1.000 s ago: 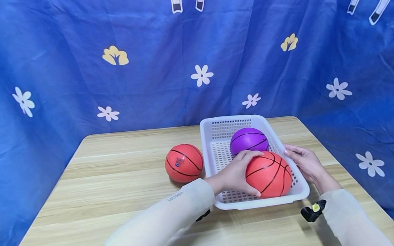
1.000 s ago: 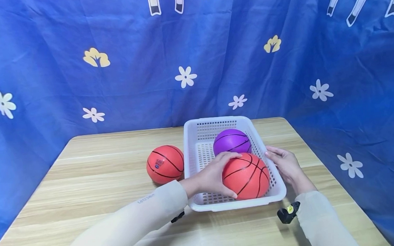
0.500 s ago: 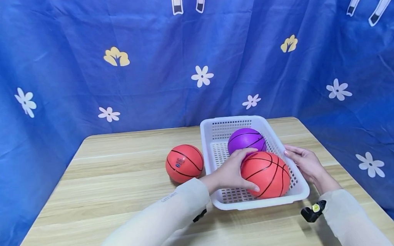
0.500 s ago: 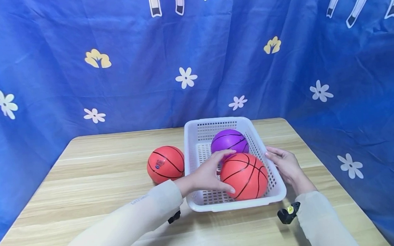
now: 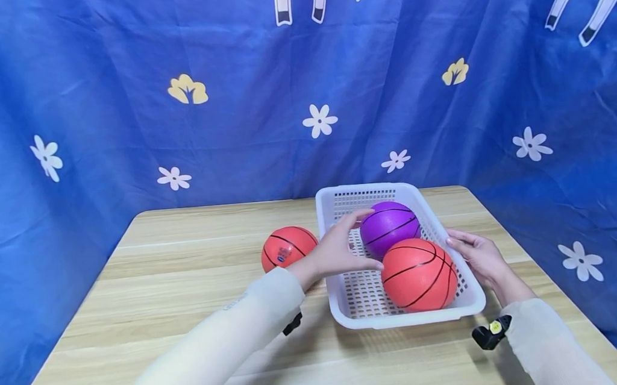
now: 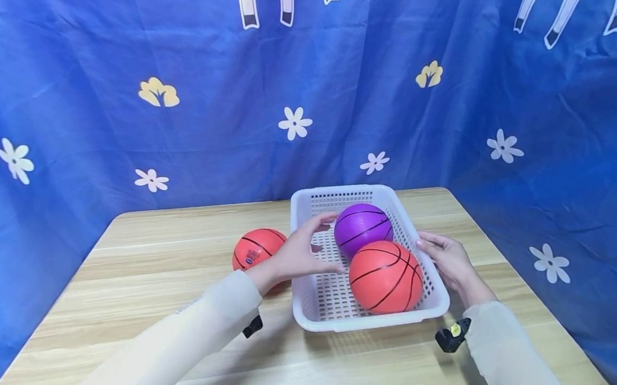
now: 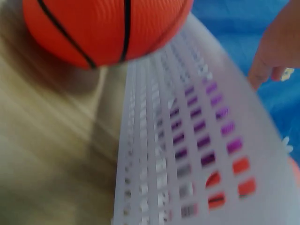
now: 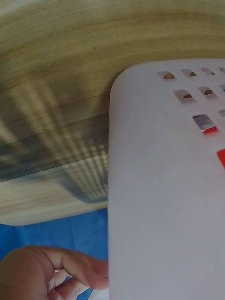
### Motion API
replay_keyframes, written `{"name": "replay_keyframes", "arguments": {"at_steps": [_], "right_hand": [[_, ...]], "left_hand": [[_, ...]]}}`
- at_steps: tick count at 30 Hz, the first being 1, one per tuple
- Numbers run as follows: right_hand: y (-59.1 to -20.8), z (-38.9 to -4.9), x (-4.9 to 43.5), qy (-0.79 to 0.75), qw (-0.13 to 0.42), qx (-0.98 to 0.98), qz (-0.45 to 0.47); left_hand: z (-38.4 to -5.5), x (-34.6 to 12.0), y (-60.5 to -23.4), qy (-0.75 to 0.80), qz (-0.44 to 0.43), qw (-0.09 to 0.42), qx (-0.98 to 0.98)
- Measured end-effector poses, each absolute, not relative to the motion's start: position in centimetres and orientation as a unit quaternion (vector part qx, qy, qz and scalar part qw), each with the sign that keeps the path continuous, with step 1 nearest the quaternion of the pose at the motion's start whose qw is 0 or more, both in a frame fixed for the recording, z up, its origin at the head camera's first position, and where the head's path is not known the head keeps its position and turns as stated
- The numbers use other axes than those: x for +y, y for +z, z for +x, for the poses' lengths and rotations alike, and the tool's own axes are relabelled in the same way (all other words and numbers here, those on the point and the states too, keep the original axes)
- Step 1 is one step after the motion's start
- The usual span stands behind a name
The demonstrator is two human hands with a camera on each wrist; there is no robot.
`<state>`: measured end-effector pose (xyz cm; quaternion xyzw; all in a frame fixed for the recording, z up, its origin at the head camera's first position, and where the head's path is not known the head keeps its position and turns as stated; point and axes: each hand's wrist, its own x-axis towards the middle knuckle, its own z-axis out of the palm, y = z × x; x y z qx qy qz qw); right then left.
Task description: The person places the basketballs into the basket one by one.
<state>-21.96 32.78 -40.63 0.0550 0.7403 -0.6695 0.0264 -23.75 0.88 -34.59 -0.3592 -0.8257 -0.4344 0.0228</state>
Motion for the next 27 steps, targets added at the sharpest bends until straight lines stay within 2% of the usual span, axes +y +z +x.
{"name": "replay_keyframes", "arguments": {"at_steps": [7, 20, 27], "right_hand": [[-40.6, -21.9, 32.9, -0.670, 0.024, 0.739, 0.063], [-40.7, -21.9, 32.9, -0.684, 0.024, 0.727, 0.059], [-40.6, -21.9, 32.8, -0.679, 0.025, 0.731, 0.062]], "left_hand": [[-24.9, -1.7, -34.0, -0.486, -0.339, 0.025, -0.805], [-24.5, -6.7, -32.9, -0.527, -0.323, 0.099, -0.780], [-26.6, -9.6, -35.2, -0.523, -0.308, 0.107, -0.787]]}}
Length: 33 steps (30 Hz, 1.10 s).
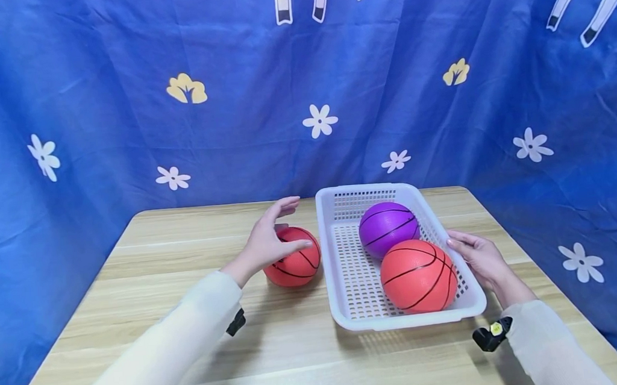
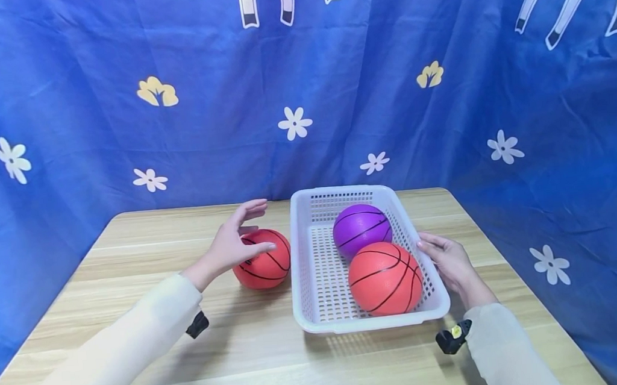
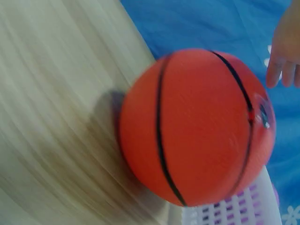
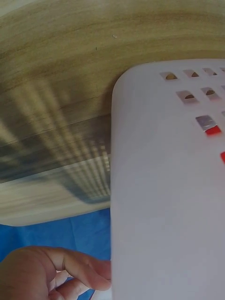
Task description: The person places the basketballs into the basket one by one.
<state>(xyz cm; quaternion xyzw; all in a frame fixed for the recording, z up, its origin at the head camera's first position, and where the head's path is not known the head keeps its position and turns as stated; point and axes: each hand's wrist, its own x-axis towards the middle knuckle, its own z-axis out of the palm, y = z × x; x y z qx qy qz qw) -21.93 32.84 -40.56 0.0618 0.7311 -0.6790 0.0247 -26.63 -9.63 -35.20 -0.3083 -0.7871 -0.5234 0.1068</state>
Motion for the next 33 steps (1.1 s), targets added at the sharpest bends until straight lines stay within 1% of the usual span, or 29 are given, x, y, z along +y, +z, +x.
{"name": "replay_keyframes", "arguments": {"at_steps": [5, 10, 19, 24, 28, 33], "right_hand": [[-40.5, -21.9, 32.8, -0.683, 0.025, 0.728, 0.056], [-40.6, -21.9, 32.7, -0.681, 0.026, 0.730, 0.054], [-40.6, -21.9, 32.8, -0.682, 0.022, 0.729, 0.053], [-40.7, -21.9, 32.9, -0.691, 0.024, 0.721, 0.046], [-40.8, -22.0, 33.0, -0.695, 0.026, 0.717, 0.044], [-40.7, -21.9, 32.8, -0.695, 0.026, 0.717, 0.047]], "left_hand": [[-27.1, -11.2, -36.5, -0.527, -0.305, 0.120, -0.784], [-26.9, -12.2, -37.5, -0.515, -0.297, 0.115, -0.796], [-24.6, -12.7, -36.9, -0.494, -0.274, 0.108, -0.818], [-24.4, -13.1, -37.5, -0.479, -0.268, 0.095, -0.831], [-25.1, -13.6, -39.2, -0.478, -0.262, 0.079, -0.835], [-26.3, -14.3, -41.7, -0.463, -0.250, 0.077, -0.847]]}}
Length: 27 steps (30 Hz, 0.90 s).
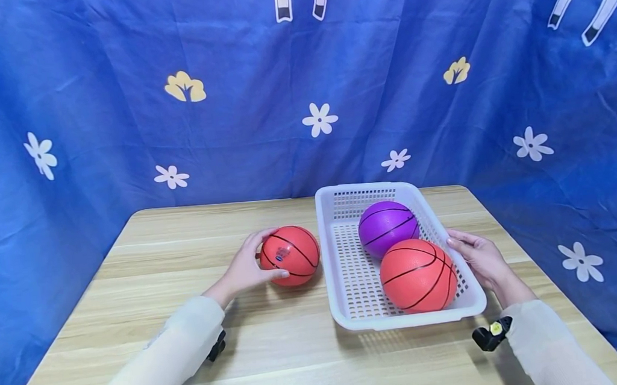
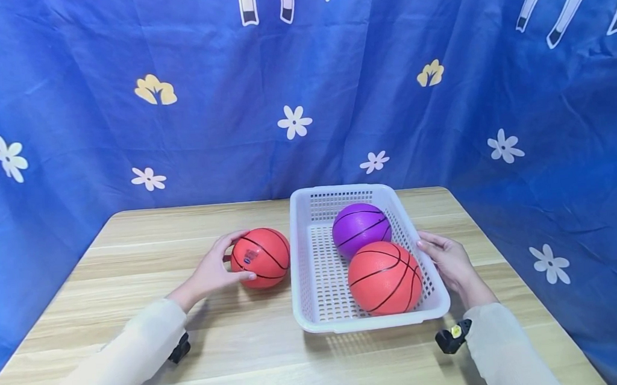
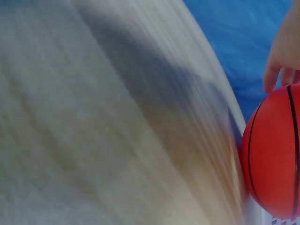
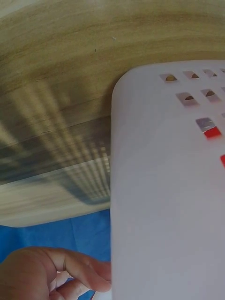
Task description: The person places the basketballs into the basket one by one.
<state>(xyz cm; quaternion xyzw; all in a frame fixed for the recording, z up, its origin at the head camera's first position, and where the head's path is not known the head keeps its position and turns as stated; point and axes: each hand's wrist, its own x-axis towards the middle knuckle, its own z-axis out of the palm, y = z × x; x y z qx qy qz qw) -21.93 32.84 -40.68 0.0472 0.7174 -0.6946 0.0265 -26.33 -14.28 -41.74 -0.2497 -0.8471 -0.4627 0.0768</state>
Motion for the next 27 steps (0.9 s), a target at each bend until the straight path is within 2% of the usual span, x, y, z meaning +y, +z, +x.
{"name": "replay_keyframes", "arguments": {"at_steps": [7, 17, 22, 27], "right_hand": [[-40.5, -21.8, 32.8, -0.697, 0.025, 0.715, 0.047], [-40.5, -21.9, 32.6, -0.688, 0.026, 0.723, 0.061], [-40.5, -21.8, 32.6, -0.685, 0.030, 0.726, 0.060], [-40.5, -21.8, 32.6, -0.682, 0.028, 0.728, 0.062]], "left_hand": [[-26.7, -14.6, -42.5, -0.439, -0.238, 0.086, -0.862], [-24.4, -14.1, -39.5, -0.498, -0.226, 0.065, -0.835], [-24.6, -14.4, -38.9, -0.517, -0.206, 0.046, -0.830], [-25.2, -14.8, -37.7, -0.529, -0.208, 0.053, -0.821]]}}
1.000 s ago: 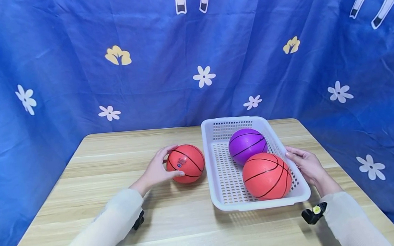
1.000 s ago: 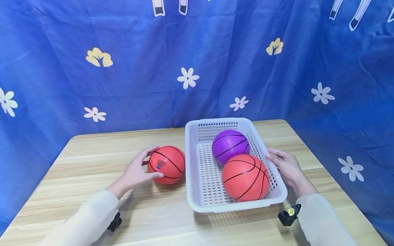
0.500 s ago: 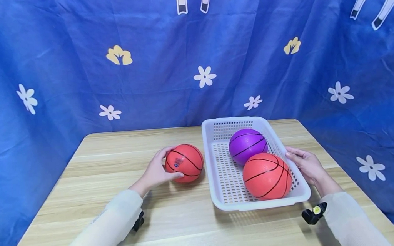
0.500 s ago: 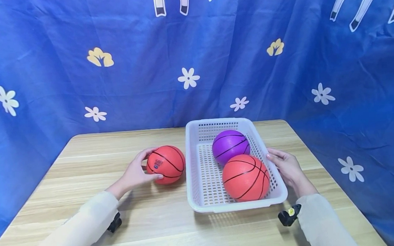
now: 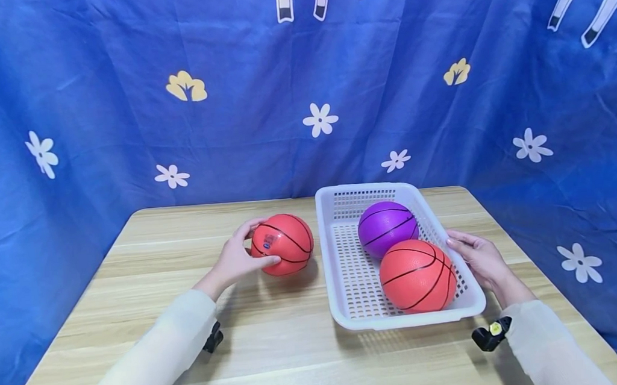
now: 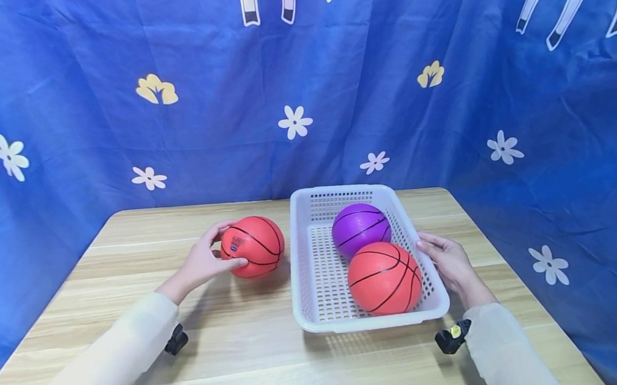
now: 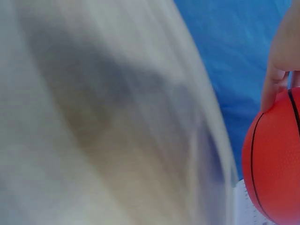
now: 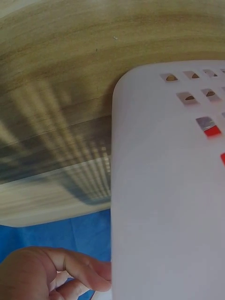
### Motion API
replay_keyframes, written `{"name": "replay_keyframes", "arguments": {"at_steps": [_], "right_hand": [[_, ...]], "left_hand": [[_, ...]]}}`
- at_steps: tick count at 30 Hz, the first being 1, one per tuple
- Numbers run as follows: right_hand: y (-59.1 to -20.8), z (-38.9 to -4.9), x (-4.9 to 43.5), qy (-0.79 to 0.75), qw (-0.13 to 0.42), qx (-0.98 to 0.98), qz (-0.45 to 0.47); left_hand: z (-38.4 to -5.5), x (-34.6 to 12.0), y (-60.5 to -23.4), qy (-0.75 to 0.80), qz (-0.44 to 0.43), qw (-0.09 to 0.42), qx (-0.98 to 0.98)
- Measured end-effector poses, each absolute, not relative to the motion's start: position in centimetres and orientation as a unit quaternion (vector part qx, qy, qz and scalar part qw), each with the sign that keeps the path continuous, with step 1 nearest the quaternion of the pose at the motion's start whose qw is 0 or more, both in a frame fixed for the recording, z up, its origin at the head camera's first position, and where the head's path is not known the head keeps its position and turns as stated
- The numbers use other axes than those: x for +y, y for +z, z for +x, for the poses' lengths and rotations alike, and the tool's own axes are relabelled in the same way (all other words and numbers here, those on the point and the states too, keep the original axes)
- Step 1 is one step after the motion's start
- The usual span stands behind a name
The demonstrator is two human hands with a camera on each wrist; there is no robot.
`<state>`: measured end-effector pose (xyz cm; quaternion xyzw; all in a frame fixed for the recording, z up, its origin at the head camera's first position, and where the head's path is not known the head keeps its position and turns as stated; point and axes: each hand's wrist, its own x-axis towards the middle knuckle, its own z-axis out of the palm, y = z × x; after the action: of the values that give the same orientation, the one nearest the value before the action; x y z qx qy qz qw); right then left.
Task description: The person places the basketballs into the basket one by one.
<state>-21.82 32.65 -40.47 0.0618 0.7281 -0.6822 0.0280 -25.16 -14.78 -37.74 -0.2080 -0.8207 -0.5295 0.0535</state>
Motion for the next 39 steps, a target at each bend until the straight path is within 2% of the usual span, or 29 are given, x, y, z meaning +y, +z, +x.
{"name": "replay_keyframes", "arguments": {"at_steps": [8, 15, 26, 39], "right_hand": [[-40.5, -21.9, 32.7, -0.693, 0.028, 0.718, 0.050], [-40.7, -22.0, 32.9, -0.697, 0.029, 0.714, 0.052], [-40.7, -22.0, 33.0, -0.696, 0.032, 0.716, 0.050], [-40.7, -22.0, 32.9, -0.702, 0.026, 0.710, 0.053]], "left_hand": [[-25.8, -14.6, -35.4, -0.534, -0.231, 0.091, -0.808], [-25.9, -13.2, -32.8, -0.551, -0.253, 0.102, -0.788], [-25.6, -9.1, -30.8, -0.589, -0.294, 0.073, -0.749], [-25.3, -4.9, -32.4, -0.568, -0.307, 0.037, -0.763]]}}
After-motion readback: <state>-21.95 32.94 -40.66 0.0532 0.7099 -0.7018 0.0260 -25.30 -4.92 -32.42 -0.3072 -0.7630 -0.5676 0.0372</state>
